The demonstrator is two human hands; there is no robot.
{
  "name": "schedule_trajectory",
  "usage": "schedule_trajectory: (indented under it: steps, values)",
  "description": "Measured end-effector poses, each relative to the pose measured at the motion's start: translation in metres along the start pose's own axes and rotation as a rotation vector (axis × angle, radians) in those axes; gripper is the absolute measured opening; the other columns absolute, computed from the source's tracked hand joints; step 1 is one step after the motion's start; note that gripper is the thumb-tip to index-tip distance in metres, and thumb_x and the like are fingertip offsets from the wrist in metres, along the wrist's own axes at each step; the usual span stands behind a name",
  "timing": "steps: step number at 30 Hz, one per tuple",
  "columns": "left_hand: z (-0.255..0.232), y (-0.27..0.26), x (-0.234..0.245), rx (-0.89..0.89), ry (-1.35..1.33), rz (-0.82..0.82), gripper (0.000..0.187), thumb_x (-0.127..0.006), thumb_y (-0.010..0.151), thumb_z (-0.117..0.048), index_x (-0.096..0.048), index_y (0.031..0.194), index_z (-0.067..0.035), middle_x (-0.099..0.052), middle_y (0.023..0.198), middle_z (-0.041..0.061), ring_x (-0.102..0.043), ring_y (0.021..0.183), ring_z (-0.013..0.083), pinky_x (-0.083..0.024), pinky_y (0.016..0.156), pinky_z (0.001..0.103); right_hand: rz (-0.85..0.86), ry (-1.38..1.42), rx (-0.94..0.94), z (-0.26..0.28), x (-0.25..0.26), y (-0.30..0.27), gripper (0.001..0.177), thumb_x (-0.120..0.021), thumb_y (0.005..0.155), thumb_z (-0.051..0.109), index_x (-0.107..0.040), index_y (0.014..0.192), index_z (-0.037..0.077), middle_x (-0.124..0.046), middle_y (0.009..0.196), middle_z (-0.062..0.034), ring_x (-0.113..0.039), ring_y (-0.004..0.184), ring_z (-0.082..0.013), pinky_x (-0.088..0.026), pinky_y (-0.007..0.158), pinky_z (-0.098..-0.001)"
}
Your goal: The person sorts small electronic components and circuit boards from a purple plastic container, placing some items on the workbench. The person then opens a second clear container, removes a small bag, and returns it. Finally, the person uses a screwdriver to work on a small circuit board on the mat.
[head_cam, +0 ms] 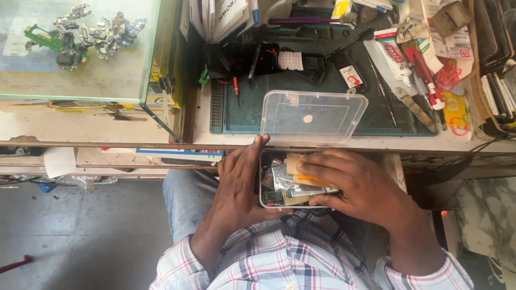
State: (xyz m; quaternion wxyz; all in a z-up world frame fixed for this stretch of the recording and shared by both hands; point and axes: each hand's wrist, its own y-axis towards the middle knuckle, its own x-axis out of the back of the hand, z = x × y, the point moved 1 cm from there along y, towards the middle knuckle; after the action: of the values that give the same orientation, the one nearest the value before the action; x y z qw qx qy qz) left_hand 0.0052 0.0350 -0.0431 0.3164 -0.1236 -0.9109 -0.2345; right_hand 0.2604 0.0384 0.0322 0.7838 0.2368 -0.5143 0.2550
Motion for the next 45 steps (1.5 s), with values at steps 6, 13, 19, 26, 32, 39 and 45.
schedule_trajectory:
  steps: [6,13,19,26,32,39,45]
  values:
    - [0.003,-0.001,-0.001,-0.044,-0.006,-0.038,0.148,-0.091,0.054,-0.068,-0.018,0.163,0.000,-0.048,0.157,0.018,-0.043,0.141,0.0391,-0.028,0.116,0.053,-0.134,-0.061,-0.079,0.007,0.003,0.007,0.041,-0.075,0.084,0.029,-0.073,0.123,0.016,-0.074,0.118,-0.0037,-0.072,0.102,-0.0238,-0.060,0.082,-0.0367]
    - [0.004,-0.002,-0.003,-0.010,0.007,-0.011,0.147,-0.090,0.055,-0.071,-0.020,0.163,-0.001,-0.051,0.153,0.017,-0.044,0.140,0.0390,-0.028,0.115,0.054,-0.094,-0.060,-0.022,0.010,0.008,0.013,0.051,-0.079,0.077,0.044,-0.073,0.119,0.016,-0.074,0.114,-0.0049,-0.072,0.103,-0.0252,-0.059,0.080,-0.0373]
    - [0.003,-0.002,-0.003,-0.009,0.014,-0.015,0.148,-0.090,0.052,-0.072,-0.022,0.162,-0.001,-0.051,0.151,0.017,-0.042,0.141,0.0398,-0.026,0.116,0.056,-0.158,-0.131,-0.059,0.015,0.002,0.015,0.040,-0.079,0.081,0.032,-0.074,0.116,0.015,-0.077,0.107,-0.0050,-0.073,0.097,-0.0243,-0.060,0.078,-0.0378]
    - [0.002,-0.002,0.001,-0.043,0.013,-0.036,0.144,-0.090,0.055,-0.070,-0.021,0.162,-0.002,-0.051,0.154,0.018,-0.043,0.142,0.0382,-0.026,0.118,0.056,-0.313,-0.202,0.007,0.012,-0.012,0.019,0.027,-0.082,0.081,0.024,-0.076,0.104,0.010,-0.078,0.097,-0.0064,-0.074,0.088,-0.0224,-0.059,0.073,-0.0346]
    - [0.000,-0.004,0.000,-0.028,0.012,-0.012,0.145,-0.090,0.056,-0.071,-0.020,0.163,-0.003,-0.051,0.150,0.019,-0.042,0.142,0.0410,-0.026,0.118,0.056,-0.414,0.002,-0.010,-0.011,-0.012,0.017,0.020,-0.080,0.087,0.017,-0.077,0.105,0.008,-0.077,0.097,-0.0069,-0.073,0.090,-0.0228,-0.058,0.079,-0.0349]
    - [0.001,-0.009,0.001,-0.047,-0.017,-0.025,0.142,-0.088,0.060,-0.070,-0.018,0.164,-0.002,-0.048,0.156,0.021,-0.040,0.147,0.0421,-0.026,0.120,0.056,-0.469,0.145,-0.089,-0.022,-0.006,0.020,0.022,-0.083,0.089,0.015,-0.077,0.109,0.008,-0.078,0.093,-0.0065,-0.072,0.077,-0.0201,-0.056,0.068,-0.0320]
    - [0.006,-0.008,-0.008,-0.032,-0.002,-0.031,0.144,-0.088,0.056,-0.072,-0.022,0.164,-0.005,-0.045,0.156,0.019,-0.039,0.147,0.0414,-0.026,0.121,0.056,-0.520,0.103,-0.066,-0.026,-0.003,0.020,0.038,-0.083,0.089,0.014,-0.072,0.125,0.010,-0.074,0.103,-0.0088,-0.074,0.088,-0.0207,-0.059,0.071,-0.0328]
